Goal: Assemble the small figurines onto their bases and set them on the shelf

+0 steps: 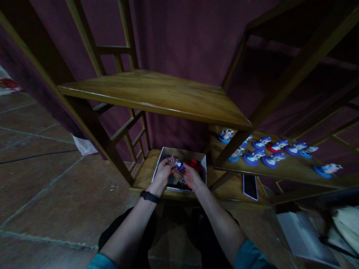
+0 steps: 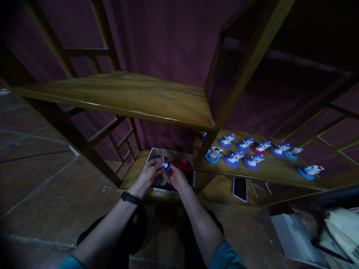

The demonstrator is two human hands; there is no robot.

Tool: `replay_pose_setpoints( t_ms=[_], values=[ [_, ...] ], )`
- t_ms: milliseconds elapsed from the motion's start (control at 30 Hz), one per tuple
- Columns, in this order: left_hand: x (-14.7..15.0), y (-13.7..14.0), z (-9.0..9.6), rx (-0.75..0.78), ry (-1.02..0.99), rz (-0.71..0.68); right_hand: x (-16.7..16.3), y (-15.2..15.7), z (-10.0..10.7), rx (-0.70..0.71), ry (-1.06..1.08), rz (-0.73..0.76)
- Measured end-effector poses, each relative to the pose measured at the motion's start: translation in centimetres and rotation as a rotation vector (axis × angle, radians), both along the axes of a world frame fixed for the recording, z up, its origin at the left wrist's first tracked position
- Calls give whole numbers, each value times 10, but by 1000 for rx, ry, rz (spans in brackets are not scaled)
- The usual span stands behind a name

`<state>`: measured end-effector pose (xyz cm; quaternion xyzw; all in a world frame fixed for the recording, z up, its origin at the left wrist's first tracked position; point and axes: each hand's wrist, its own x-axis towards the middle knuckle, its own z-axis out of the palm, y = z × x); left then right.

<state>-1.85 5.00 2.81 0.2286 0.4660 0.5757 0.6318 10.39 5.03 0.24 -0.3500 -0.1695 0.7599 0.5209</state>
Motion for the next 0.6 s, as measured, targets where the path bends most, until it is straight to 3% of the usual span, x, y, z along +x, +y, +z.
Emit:
replay_pose_setpoints(
  t_ms=[600],
  values=[
    [-5,3,-1,130,136,28,0,1,3,3,21,42]
  ],
)
